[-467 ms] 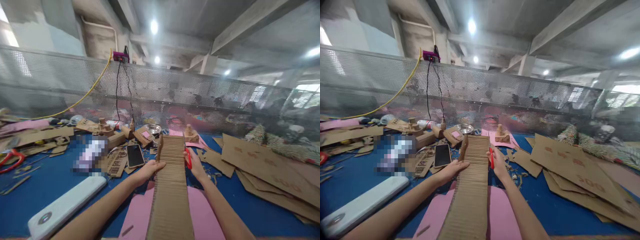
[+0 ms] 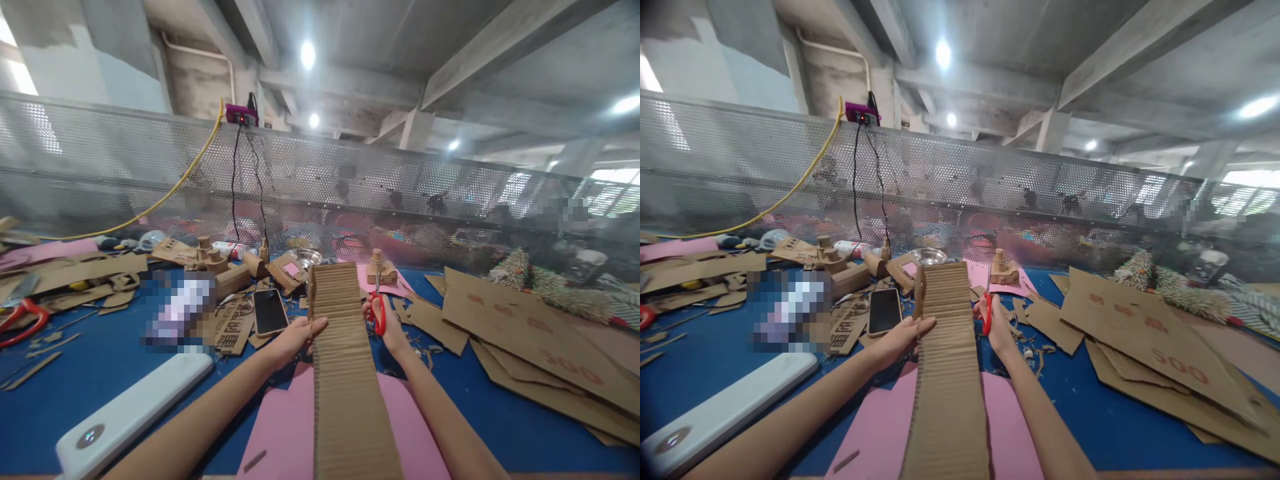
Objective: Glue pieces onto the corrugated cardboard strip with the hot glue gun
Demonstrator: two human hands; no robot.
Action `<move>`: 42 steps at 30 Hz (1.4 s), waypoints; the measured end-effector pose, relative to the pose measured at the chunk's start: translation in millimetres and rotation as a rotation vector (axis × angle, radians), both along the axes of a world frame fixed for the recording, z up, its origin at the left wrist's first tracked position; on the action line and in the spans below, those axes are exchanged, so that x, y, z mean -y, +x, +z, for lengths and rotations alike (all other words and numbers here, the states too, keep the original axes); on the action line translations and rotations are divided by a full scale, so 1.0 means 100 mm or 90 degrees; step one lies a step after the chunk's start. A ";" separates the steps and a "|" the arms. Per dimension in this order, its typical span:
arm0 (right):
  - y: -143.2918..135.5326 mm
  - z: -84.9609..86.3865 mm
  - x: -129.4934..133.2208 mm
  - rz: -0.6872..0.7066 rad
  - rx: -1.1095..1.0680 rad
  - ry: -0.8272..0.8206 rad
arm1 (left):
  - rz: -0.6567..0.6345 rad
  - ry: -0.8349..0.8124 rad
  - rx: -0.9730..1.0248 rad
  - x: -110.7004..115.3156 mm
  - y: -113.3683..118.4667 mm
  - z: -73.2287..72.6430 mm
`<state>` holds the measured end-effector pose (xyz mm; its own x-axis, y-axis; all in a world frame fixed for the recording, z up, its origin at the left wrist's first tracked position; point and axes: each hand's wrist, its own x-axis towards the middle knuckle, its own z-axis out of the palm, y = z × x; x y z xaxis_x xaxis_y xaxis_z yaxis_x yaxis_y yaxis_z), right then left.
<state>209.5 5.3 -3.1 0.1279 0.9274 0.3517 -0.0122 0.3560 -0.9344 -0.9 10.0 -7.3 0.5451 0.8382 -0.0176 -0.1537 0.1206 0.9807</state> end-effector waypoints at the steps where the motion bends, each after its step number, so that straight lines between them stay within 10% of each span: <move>1: 0.00 0.00 -0.01 0.002 -0.006 0.001 | 0.014 0.009 0.010 -0.02 -0.01 0.01; 5: 0.04 0.08 0.00 0.010 -0.096 -0.059 | 0.117 0.002 0.055 -0.08 -0.06 0.09; 12: 0.25 0.27 0.14 0.272 -0.219 -0.200 | 0.243 -0.030 0.133 -0.18 -0.16 0.16; 20: 0.31 0.20 0.14 0.267 -0.179 -0.165 | 0.287 0.009 0.075 -0.27 -0.25 0.11; 35: 0.59 0.20 0.14 0.194 -0.009 -0.233 | 0.018 0.003 0.059 -0.31 -0.67 0.29; 42: 0.75 0.31 0.29 0.299 0.190 -0.281 | 0.079 0.189 -0.006 0.18 -1.03 0.56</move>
<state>284.2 -23.5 28.3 -0.3640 0.9246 -0.1127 0.2082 -0.0372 -0.9774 -104.1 -7.9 48.2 0.4396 0.8674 0.2333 -0.1406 -0.1901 0.9716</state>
